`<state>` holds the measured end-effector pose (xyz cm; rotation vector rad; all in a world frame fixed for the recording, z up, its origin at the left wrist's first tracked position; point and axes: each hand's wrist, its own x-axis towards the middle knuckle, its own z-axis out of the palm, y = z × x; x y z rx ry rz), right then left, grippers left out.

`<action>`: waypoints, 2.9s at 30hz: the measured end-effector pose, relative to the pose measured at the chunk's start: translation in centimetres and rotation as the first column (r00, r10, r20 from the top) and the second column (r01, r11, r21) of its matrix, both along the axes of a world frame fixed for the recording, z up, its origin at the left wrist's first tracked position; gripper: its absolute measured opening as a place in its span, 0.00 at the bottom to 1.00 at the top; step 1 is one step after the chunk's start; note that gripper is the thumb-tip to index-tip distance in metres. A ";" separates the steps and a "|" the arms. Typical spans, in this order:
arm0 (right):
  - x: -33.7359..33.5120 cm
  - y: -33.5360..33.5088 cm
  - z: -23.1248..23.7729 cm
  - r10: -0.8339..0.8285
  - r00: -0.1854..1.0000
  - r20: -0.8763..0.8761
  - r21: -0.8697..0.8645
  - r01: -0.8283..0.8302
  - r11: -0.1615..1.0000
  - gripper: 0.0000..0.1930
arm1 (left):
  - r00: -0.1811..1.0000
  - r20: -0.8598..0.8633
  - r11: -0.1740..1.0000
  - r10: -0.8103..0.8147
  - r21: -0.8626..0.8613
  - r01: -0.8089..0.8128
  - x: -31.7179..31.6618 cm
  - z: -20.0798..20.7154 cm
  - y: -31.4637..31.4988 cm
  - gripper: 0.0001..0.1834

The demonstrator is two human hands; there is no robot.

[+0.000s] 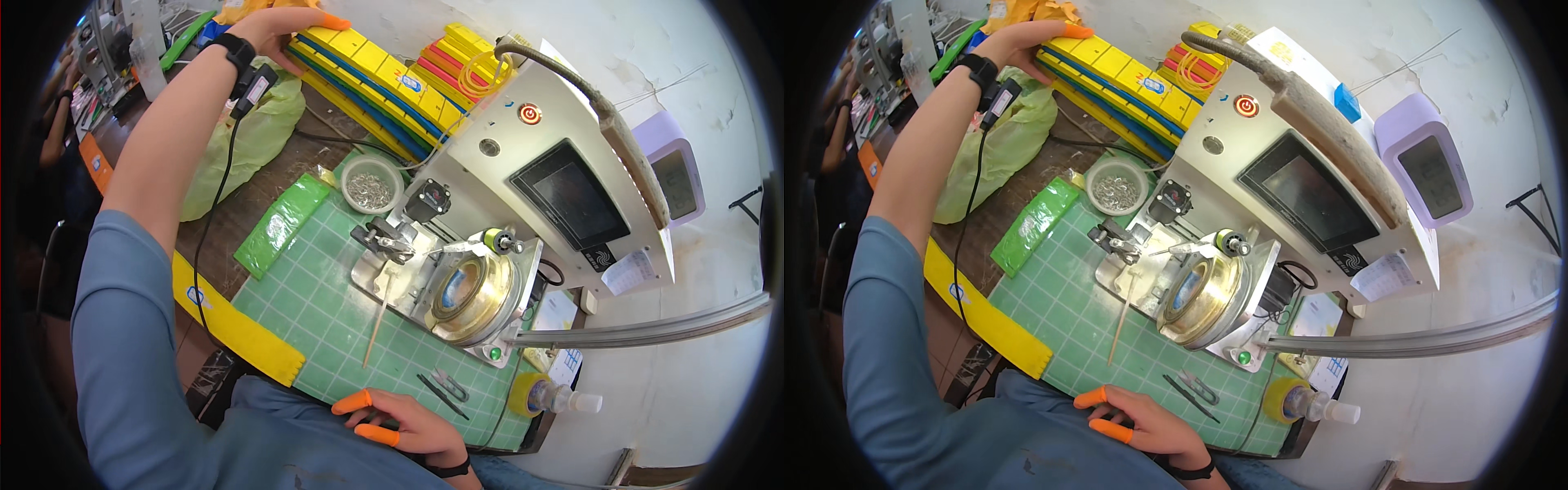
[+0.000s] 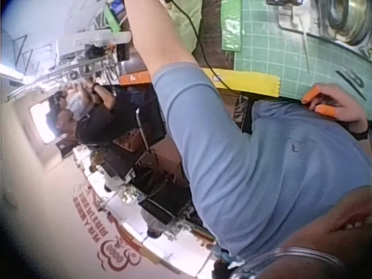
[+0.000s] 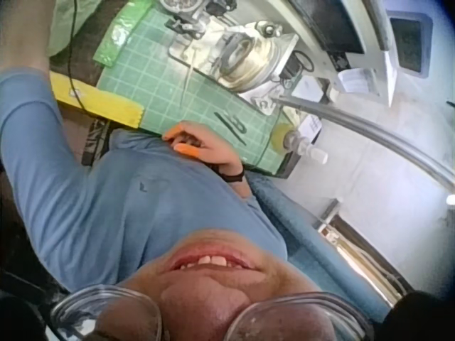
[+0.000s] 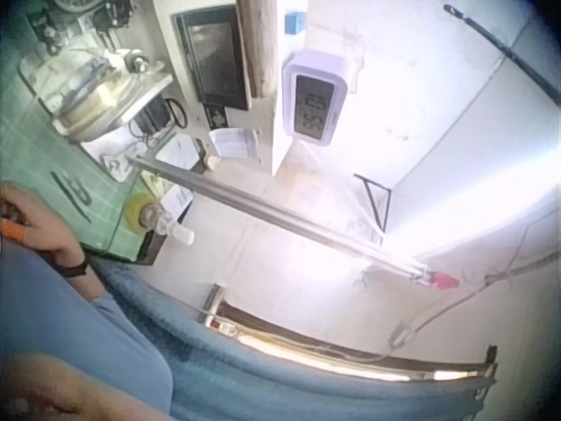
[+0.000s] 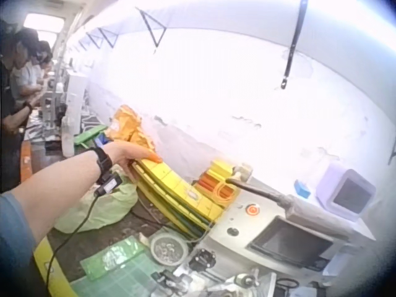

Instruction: Assembling small metal components and wires using an automated winding machine, adhesive, and tweezers at a factory workstation.

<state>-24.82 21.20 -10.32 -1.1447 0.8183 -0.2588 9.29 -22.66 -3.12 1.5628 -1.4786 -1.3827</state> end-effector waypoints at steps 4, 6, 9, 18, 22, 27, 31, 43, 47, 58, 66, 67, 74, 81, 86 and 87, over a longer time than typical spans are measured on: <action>-0.1 -0.2 0.0 0.002 1.000 0.005 -0.057 -0.002 0.998 0.18 | 0.924 0.381 0.999 0.028 -0.044 -0.012 -1.5 0.2 0.0 0.43; -0.3 -0.1 -0.2 -0.014 1.000 0.018 -0.073 0.015 0.997 0.18 | 0.933 0.360 0.999 -0.012 -0.034 0.026 -2.0 0.1 -0.2 0.43; -0.4 0.1 -0.3 -0.005 1.000 0.003 -0.064 0.006 0.998 0.18 | 0.969 0.243 0.998 -0.036 -0.040 0.047 -1.9 -0.4 0.5 0.44; -0.9 0.3 -0.1 0.002 1.000 -0.006 -0.023 -0.002 1.000 0.18 | 0.996 -0.037 0.975 -0.077 -0.210 0.067 0.0 -0.5 0.3 0.40; -0.6 0.3 0.0 -0.006 1.000 -0.001 -0.025 0.006 1.000 0.18 | 0.982 0.008 0.947 -0.191 -0.260 0.186 -1.6 2.5 1.4 0.40; 0.1 0.3 0.2 0.030 1.000 0.006 -0.034 -0.030 0.999 0.18 | 0.993 0.094 0.931 -0.065 -0.352 0.094 -3.1 4.6 3.3 0.39; 0.1 0.8 -0.3 0.013 1.000 0.022 -0.017 -0.013 1.000 0.18 | 1.000 0.000 0.927 -0.022 -0.374 0.020 -3.6 4.4 3.3 0.39; 0.3 0.8 -0.4 0.050 0.997 0.056 -0.042 -0.047 0.998 0.18 | 0.988 -0.129 0.983 0.089 -0.146 -0.108 -2.8 -1.3 -1.2 0.36; 0.1 1.5 -1.3 0.071 0.997 0.036 -0.035 -0.069 0.997 0.20 | 0.995 -0.016 0.990 0.100 -0.094 -0.101 -4.0 -2.4 -1.8 0.34; -0.2 1.6 -1.4 0.003 0.999 0.040 -0.027 -0.002 1.000 0.20 | 0.984 -0.022 0.984 -0.175 0.031 0.175 -12.5 -3.9 0.5 0.31; -1.4 1.3 -1.4 0.035 0.999 0.006 0.012 -0.035 0.999 0.21 | 0.966 -0.069 0.964 -0.251 0.071 0.255 -16.3 -4.5 1.6 0.29; -1.5 1.2 -1.3 0.021 1.000 0.011 0.002 -0.021 1.000 0.21 | 0.959 -0.090 0.958 -0.269 0.074 0.276 -16.0 -4.5 1.4 0.29; -1.5 0.5 -1.2 0.022 1.000 0.011 -0.008 -0.021 1.000 0.22 | 0.948 -0.067 0.948 -0.311 0.044 0.314 -16.1 -4.7 1.8 0.32; -0.8 0.5 -1.2 0.062 0.998 0.005 -0.006 -0.062 0.998 0.22 | 0.962 -0.021 0.962 -0.273 0.001 0.274 -18.2 -6.8 1.2 0.30; -1.0 0.9 -0.8 0.003 1.000 0.013 -0.063 -0.002 0.998 0.21 | 0.972 -0.157 0.983 -0.176 0.024 0.182 -18.2 -6.8 2.2 0.29; -1.1 1.1 -0.7 0.003 1.000 0.011 -0.062 -0.002 0.998 0.21 | 0.972 -0.158 0.983 -0.176 0.024 0.182 -17.6 -7.0 2.1 0.29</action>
